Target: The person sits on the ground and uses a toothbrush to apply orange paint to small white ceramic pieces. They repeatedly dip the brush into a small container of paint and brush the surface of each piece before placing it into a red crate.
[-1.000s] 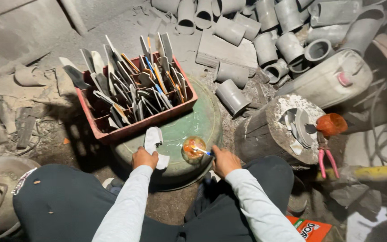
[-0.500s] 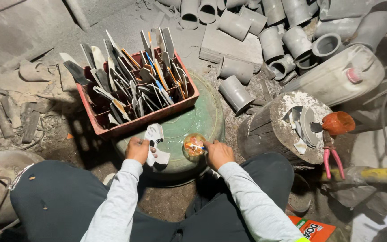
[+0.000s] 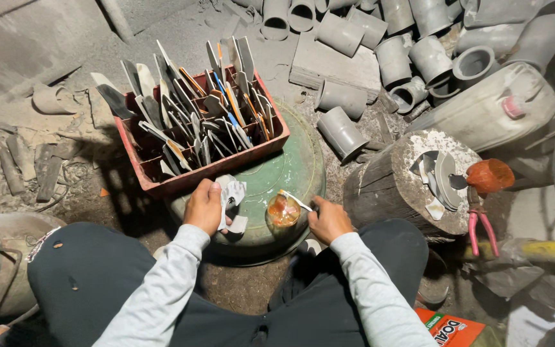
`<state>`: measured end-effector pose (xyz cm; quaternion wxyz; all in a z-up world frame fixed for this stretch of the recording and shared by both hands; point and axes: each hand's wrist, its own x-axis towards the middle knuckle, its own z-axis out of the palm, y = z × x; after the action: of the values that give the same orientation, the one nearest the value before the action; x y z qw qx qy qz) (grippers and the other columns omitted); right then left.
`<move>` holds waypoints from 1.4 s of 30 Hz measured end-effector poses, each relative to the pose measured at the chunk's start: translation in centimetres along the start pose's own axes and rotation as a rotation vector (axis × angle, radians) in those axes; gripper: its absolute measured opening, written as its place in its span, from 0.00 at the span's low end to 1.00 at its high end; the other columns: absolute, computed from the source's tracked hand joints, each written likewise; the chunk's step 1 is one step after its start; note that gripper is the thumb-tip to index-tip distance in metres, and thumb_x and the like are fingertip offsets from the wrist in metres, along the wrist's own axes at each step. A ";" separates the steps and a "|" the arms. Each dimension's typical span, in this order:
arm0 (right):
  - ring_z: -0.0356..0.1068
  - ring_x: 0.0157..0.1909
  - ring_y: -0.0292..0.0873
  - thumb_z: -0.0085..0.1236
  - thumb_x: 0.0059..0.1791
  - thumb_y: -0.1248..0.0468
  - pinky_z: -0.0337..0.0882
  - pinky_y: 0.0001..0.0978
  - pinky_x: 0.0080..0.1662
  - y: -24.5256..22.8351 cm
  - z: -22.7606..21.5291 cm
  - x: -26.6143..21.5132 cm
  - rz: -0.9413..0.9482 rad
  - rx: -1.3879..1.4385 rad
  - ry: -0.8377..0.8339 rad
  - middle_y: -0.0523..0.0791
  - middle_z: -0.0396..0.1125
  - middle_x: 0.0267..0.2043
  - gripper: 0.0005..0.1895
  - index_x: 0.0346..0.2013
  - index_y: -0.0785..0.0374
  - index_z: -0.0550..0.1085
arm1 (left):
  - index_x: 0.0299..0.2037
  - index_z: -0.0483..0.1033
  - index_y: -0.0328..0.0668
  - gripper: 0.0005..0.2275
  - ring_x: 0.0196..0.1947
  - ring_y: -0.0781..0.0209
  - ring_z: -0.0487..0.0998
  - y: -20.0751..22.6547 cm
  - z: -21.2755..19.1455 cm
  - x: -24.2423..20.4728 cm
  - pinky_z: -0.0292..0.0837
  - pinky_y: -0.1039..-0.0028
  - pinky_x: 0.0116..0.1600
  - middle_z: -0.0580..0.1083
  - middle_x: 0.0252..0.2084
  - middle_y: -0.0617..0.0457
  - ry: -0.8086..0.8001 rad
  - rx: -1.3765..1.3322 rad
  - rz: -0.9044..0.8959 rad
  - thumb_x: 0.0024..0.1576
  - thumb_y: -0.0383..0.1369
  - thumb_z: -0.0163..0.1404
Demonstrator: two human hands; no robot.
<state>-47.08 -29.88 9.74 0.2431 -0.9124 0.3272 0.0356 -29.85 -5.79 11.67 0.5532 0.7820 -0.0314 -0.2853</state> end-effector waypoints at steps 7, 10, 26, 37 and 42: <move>0.73 0.48 0.64 0.55 0.45 0.57 0.72 0.54 0.52 -0.2 -2.1 -3.6 0.090 -0.122 -0.087 0.58 0.74 0.42 0.19 0.50 0.53 0.77 | 0.43 0.68 0.33 0.13 0.16 0.55 0.77 -2.0 0.2 0.8 0.73 0.66 0.17 0.74 0.28 0.43 -0.028 -0.205 -0.014 0.67 0.38 0.39; 0.73 0.47 0.64 0.56 0.45 0.57 0.72 0.54 0.50 -0.7 -2.7 -4.8 0.086 -0.137 -0.082 0.57 0.75 0.41 0.18 0.50 0.55 0.76 | 0.43 0.68 0.36 0.12 0.17 0.57 0.77 -2.0 0.4 1.0 0.73 0.67 0.17 0.74 0.28 0.45 -0.004 -0.210 -0.046 0.66 0.38 0.38; 0.74 0.43 0.58 0.55 0.47 0.58 0.69 0.53 0.47 0.1 -2.1 -6.5 -0.038 -0.423 -0.212 0.53 0.75 0.37 0.12 0.40 0.60 0.76 | 0.43 0.68 0.36 0.13 0.16 0.56 0.76 -2.1 0.1 1.2 0.74 0.65 0.17 0.73 0.26 0.45 -0.007 -0.423 0.033 0.67 0.39 0.37; 0.65 0.34 0.31 0.52 0.54 0.65 0.68 0.26 0.37 -2.6 -4.6 -5.6 -0.236 0.709 -0.060 0.46 0.69 0.31 0.11 0.46 0.65 0.78 | 0.45 0.68 0.37 0.13 0.22 0.58 0.76 -1.8 1.9 0.6 0.75 0.65 0.19 0.72 0.29 0.46 -0.176 -0.673 -0.002 0.67 0.40 0.37; 0.70 0.29 0.36 0.57 0.49 0.66 0.70 0.30 0.33 -5.1 -3.8 -4.8 -0.181 0.442 0.171 0.46 0.75 0.32 0.12 0.47 0.61 0.78 | 0.44 0.67 0.37 0.13 0.22 0.57 0.77 -0.6 2.4 -0.9 0.76 0.65 0.20 0.73 0.29 0.46 -0.237 -0.724 0.048 0.67 0.40 0.38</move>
<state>-48.08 -25.45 16.27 0.4102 -0.8625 0.2633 -0.1360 -31.89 -7.28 10.91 0.7926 0.4969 -0.0104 -0.3533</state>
